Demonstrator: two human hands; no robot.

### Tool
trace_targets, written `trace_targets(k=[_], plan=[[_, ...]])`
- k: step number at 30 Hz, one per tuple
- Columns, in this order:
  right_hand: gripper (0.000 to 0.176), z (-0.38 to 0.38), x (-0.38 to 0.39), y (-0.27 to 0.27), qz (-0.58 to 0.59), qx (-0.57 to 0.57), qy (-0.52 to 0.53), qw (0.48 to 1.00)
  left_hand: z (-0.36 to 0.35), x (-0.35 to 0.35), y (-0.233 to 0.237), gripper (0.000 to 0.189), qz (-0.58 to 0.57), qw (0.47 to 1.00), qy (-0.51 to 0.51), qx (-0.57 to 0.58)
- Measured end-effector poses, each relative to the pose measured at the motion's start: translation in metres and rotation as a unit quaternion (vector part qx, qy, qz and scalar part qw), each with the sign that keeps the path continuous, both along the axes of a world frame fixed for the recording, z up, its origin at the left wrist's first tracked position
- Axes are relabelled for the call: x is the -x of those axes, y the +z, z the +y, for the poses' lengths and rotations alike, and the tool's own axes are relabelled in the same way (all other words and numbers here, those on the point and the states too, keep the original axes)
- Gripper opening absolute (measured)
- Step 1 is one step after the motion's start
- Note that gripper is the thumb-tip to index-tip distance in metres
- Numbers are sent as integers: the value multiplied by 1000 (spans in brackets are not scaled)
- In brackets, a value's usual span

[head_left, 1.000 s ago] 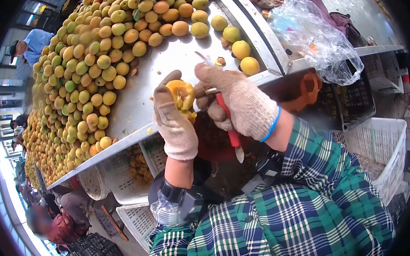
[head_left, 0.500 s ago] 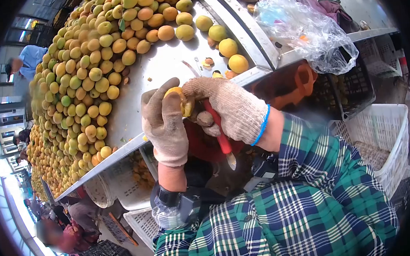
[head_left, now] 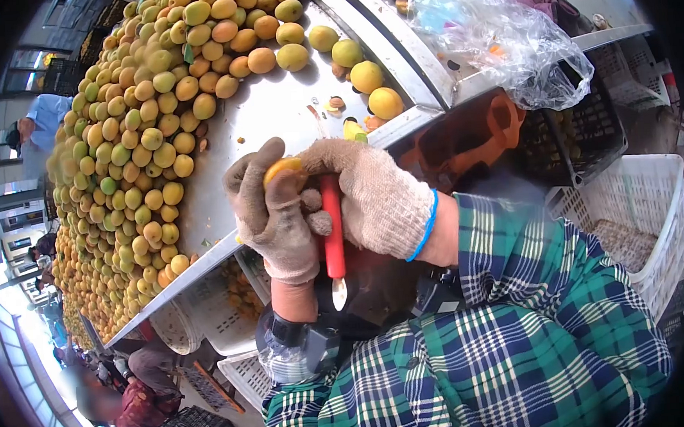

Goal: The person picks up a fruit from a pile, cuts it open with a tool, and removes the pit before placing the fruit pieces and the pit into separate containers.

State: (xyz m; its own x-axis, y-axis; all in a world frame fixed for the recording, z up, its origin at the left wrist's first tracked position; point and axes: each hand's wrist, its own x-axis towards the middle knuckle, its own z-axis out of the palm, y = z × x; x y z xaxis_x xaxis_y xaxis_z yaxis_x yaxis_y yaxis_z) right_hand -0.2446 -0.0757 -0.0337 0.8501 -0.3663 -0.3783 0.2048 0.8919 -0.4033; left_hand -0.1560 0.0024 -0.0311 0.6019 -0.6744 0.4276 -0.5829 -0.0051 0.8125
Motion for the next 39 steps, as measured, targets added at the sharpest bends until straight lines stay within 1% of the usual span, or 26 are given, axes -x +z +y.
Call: trace_targets(k=[2, 4, 6, 7, 9, 10, 11, 12, 13, 14, 15, 16, 18, 20, 23, 24, 26, 27, 29, 30, 32, 35, 36, 37, 38, 39], plan=[[23, 2, 0, 5, -3, -52, -11, 999, -2, 1, 1, 40, -5, 1000, 28, -3], [23, 4, 1, -5, -28, -33, -23, 999, -1, 3, -2, 40, -1, 1000, 24, -8], [21, 7, -1, -12, -6, 198, -48, 979, 0, 6, -3, 40, 2, 1000, 21, -12], [21, 6, -2, -12, -5, 197, -49, 979, 0, 8, -3, 40, 13, 1000, 22, -16], [17, 4, -3, -8, 10, -8, -17, 1000, 0, 11, -4, 40, 25, 999, 23, -22], [17, 3, 1, -5, 11, -10, -17, 1000, 0, 13, -5, 41, 41, 999, 31, -15], [12, 1, 7, -3, 36, 105, 6, 994, -1, 13, -7, 41, 57, 998, 39, -9], [18, 1, 10, -2, 60, 220, 30, 973, -2, 12, -10, 41, 58, 997, 40, -10], [18, 3, 8, -2, 60, 218, 32, 974, -3, 9, -16, 42, 26, 998, 48, 12], [14, 8, 5, -2, 71, 145, 4, 987, -5, 7, -20, 44, -5, 998, 57, 33], [12, 11, 1, -2, 82, 72, -24, 994, -8, 8, -15, 45, 28, 997, 71, 18], [12, 15, -5, -5, 82, 70, -23, 994, -9, 9, -15, 45, 28, 997, 71, 17], [5, 20, -15, -8, 87, 25, -100, 991, -9, 11, -14, 46, 163, 984, 60, 29], [8, 10, -9, -3, 117, 91, -60, 987, -9, 6, -8, 48, 196, 978, 62, 18], [10, 3, -2, 11, 91, 70, -11, 993, -11, 4, -1, 53, 468, 876, 5, 117], [10, 5, -3, 11, 90, 69, -10, 993, -11, 3, -2, 53, 468, 876, 5, 117], [14, 9, -6, 11, 152, 197, -3, 968, -8, -2, -4, 53, 553, 826, 9, 103], [14, 8, -6, 10, 152, 196, -3, 969, -6, -5, -3, 50, 590, 800, -17, 108], [16, 3, -7, 7, 194, 334, 16, 922, -4, -3, 0, 49, 611, 784, -5, 113], [16, 0, -6, 8, 193, 335, 16, 922, -5, -3, 3, 47, 631, 767, 6, 118], [21, -8, -4, 16, 192, 194, 73, 959, 2, -14, -8, 43, 609, 785, 6, 116], [28, -8, -5, 12, 169, 186, 81, 964, 6, -20, -21, 40, 572, 813, 40, 101], [30, -7, -7, 9, 174, 187, 86, 963, 11, -22, -32, 39, 301, 953, 41, 9], [30, -7, -6, 6, 174, 186, 85, 963, 15, -24, -39, 37, 0, 996, 36, -86], [32, -8, -5, 10, 195, 226, 87, 950, 12, -19, -33, 37, 0, 996, 35, -86], [34, -9, -4, 13, 216, 266, 89, 935, 7, -12, -21, 35, 169, 984, 38, -40]])
